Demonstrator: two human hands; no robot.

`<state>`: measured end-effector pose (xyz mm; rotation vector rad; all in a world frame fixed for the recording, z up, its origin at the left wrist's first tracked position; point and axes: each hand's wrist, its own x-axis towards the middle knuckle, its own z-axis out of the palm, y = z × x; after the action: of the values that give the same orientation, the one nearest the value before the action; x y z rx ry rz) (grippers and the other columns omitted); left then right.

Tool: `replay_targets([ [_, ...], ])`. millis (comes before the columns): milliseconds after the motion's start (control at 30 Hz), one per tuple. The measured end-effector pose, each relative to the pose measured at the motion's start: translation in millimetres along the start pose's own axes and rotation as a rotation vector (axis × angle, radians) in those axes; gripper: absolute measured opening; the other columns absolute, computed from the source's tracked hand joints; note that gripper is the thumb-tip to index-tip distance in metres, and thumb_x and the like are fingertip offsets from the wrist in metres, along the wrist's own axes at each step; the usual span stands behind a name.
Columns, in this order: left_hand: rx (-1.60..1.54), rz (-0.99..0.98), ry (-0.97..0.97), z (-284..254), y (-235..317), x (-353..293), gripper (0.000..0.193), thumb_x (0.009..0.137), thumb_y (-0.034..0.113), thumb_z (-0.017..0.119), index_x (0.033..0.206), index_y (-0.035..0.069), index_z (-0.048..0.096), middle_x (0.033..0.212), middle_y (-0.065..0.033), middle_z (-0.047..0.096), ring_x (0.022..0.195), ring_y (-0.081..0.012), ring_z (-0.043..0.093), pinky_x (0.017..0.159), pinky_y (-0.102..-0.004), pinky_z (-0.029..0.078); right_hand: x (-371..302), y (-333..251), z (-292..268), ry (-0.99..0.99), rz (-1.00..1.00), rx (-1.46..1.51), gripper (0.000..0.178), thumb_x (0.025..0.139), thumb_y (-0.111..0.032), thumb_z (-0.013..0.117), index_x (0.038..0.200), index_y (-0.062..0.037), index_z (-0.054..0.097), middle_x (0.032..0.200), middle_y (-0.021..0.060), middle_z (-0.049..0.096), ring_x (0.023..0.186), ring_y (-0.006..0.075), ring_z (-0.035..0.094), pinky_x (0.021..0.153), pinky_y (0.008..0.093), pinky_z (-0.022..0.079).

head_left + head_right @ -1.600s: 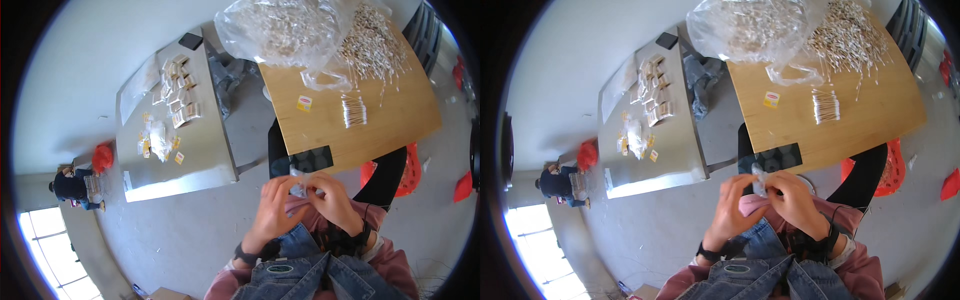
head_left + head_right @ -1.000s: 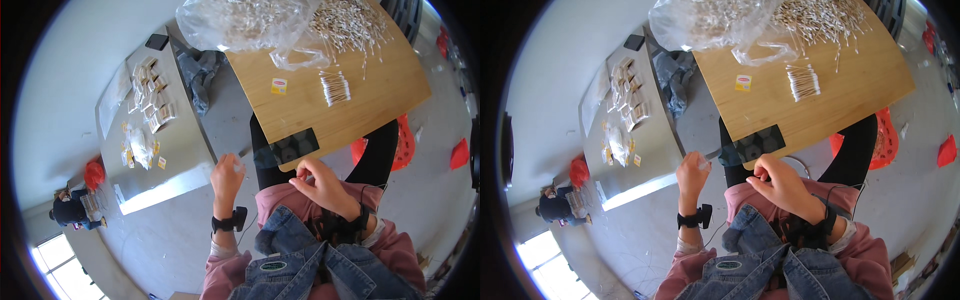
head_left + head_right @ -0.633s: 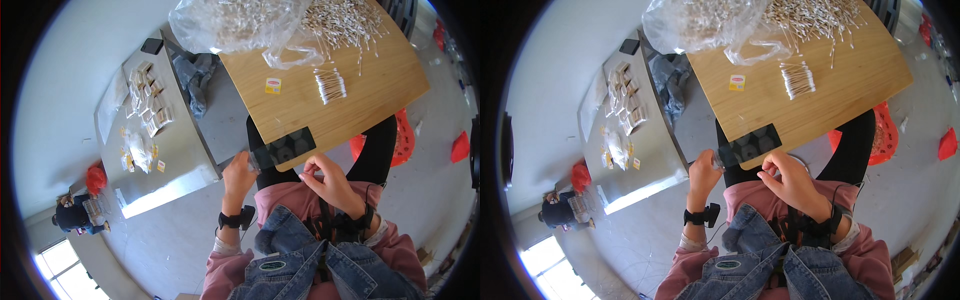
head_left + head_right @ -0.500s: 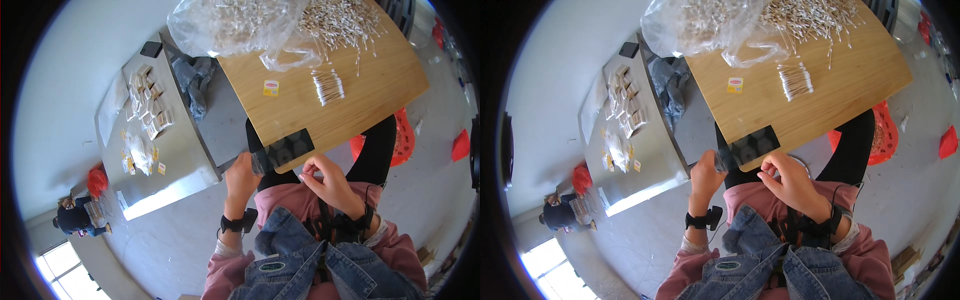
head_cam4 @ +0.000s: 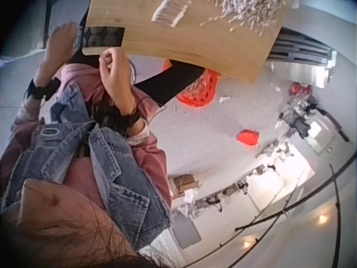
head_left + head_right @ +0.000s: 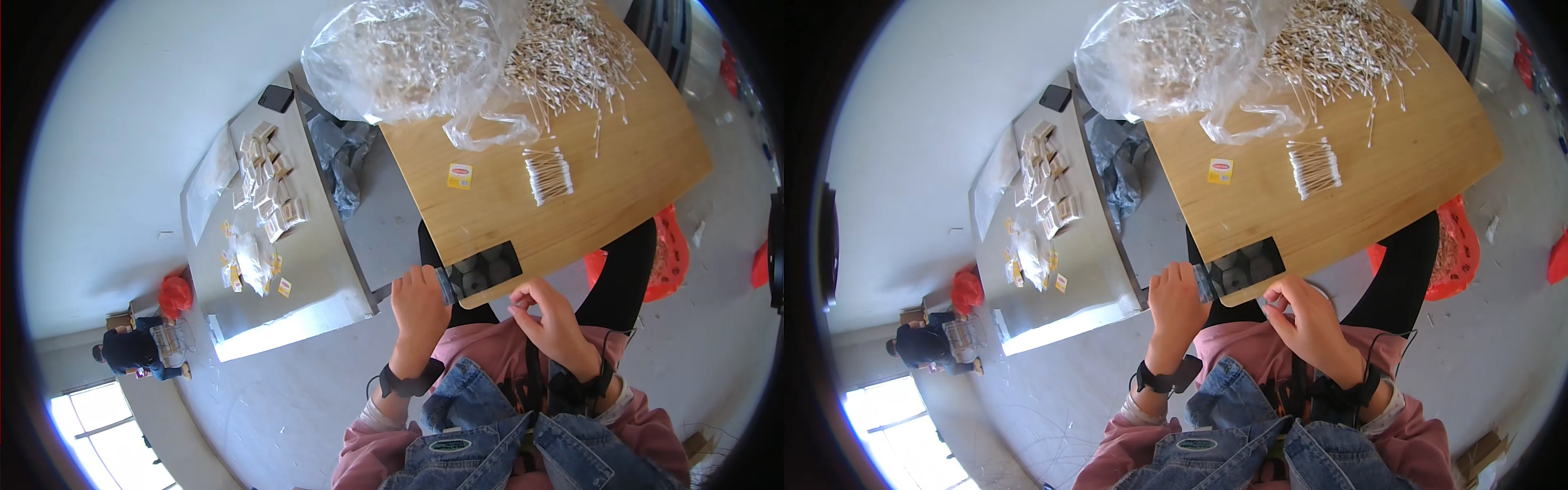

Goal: Manually align and pack cotton swabs into a small plastic container.

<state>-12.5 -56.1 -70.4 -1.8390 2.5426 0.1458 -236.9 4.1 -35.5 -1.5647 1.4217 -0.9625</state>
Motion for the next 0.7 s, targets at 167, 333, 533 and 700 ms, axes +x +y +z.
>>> replay_targets([
  [167,-0.005,-0.022,-0.048,0,8,2,0.045,0.065,0.018,0.078,0.103,0.004,0.057,0.093,-0.0094,0.057,0.092,-0.0286,0.059,0.077,-0.0388,0.043,1,-3,-4,-0.019,0.029,0.006,0.020,0.085,-0.001,0.070,0.099,-0.0028,0.056,0.090,0.0096,0.062,0.075,0.0216,0.065,0.062,0.0327,0.055],
  [333,-0.019,0.115,0.033,0,23,7,0.079,0.063,0.012,0.079,0.135,-0.003,0.048,0.106,-0.0117,0.056,0.099,-0.0296,0.057,0.084,-0.0394,0.044,0,-2,-2,-0.036,0.033,0.005,0.021,0.085,-0.001,0.070,0.101,-0.0031,0.057,0.092,0.0096,0.063,0.076,0.0213,0.065,0.062,0.0326,0.055],
  [533,-0.408,0.137,-0.054,-15,-7,2,0.091,0.067,0.001,0.073,0.151,0.001,0.035,0.126,-0.0165,0.051,0.116,-0.0346,0.054,0.100,-0.0425,0.045,-1,1,-8,-0.028,0.043,0.001,0.022,0.085,0.000,0.070,0.104,-0.0033,0.057,0.095,0.0096,0.063,0.076,0.0212,0.064,0.065,0.0326,0.053],
  [700,-0.578,0.104,-0.167,-15,-19,-9,0.096,0.069,0.002,0.076,0.154,0.007,0.032,0.133,-0.0164,0.048,0.123,-0.0384,0.053,0.099,-0.0432,0.049,-4,6,-11,-0.014,0.081,0.004,0.023,0.085,0.001,0.069,0.105,-0.0027,0.058,0.096,0.0102,0.063,0.075,0.0215,0.064,0.068,0.0323,0.051],
])
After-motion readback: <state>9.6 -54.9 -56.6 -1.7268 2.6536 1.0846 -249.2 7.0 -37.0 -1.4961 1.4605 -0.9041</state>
